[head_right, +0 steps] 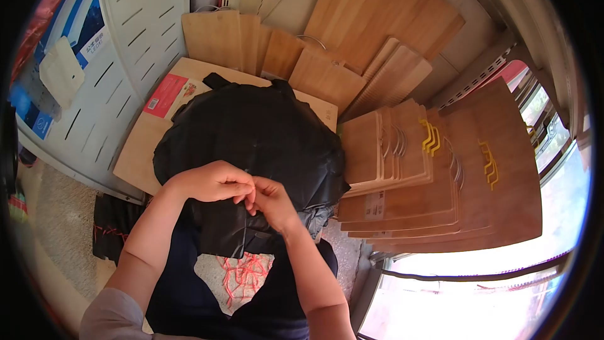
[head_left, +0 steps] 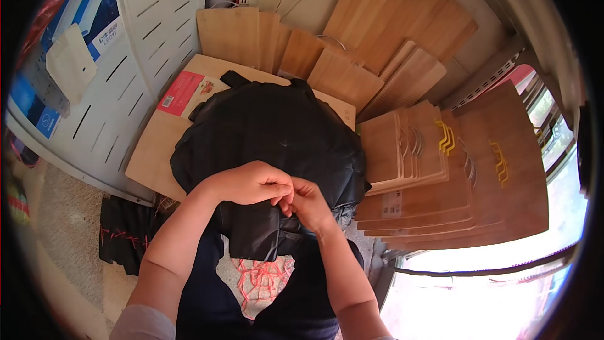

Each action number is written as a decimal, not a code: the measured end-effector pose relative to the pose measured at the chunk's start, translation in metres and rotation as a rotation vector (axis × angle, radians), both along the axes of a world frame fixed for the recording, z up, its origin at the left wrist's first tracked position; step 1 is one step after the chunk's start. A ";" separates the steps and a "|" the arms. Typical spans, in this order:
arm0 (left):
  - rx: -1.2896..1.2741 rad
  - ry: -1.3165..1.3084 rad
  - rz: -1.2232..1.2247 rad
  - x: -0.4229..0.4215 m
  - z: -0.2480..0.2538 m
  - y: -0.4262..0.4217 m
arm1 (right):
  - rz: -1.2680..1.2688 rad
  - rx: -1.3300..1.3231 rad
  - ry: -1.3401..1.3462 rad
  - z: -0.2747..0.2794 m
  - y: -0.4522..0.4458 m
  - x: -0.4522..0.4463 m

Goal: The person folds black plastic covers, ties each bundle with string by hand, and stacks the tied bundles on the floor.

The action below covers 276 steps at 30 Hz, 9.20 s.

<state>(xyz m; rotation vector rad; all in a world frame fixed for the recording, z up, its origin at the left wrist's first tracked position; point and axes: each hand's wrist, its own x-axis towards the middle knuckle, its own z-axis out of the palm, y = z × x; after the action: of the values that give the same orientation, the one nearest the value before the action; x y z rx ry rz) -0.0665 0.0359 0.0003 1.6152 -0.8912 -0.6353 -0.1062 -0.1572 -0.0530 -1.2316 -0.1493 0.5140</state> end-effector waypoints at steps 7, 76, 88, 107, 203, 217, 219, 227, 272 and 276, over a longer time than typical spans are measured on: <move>-0.358 0.202 0.518 0.009 0.001 -0.004 | -0.218 -0.008 0.090 -0.005 0.004 0.004; -0.044 0.098 0.861 -0.075 -0.034 0.020 | -0.278 -0.193 0.106 0.041 0.017 -0.037; -0.013 0.108 0.909 -0.267 -0.034 0.184 | 0.179 -0.105 -0.146 0.051 0.100 -0.143; 0.744 0.299 1.513 -0.357 -0.313 0.466 | -0.156 -0.588 0.010 -0.005 0.070 -0.168; -0.980 0.946 0.878 -0.137 -0.046 -0.007 | -0.806 0.688 0.282 0.025 -0.027 -0.150; -0.674 0.508 0.501 0.041 0.162 -0.057 | -0.917 0.562 -0.243 0.178 -0.068 -0.056; -0.685 0.467 0.379 0.048 0.169 -0.054 | -0.941 0.544 -0.350 0.187 -0.055 -0.070; -0.545 0.716 0.362 0.062 0.040 0.009 | -0.916 0.471 -0.123 0.073 0.069 -0.111; -0.482 0.727 2.113 -0.455 -0.206 0.519 | -1.011 0.359 -0.080 -0.035 0.116 -0.082; -0.807 0.549 2.236 -0.426 -0.150 0.525 | -1.036 0.378 -0.049 -0.030 0.121 -0.082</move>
<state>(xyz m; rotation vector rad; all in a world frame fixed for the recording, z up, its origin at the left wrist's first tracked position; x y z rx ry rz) -0.4921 0.5605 -0.1499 0.7302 1.0945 0.8018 -0.1883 -0.0360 -0.0828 -0.8007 0.3345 -0.4335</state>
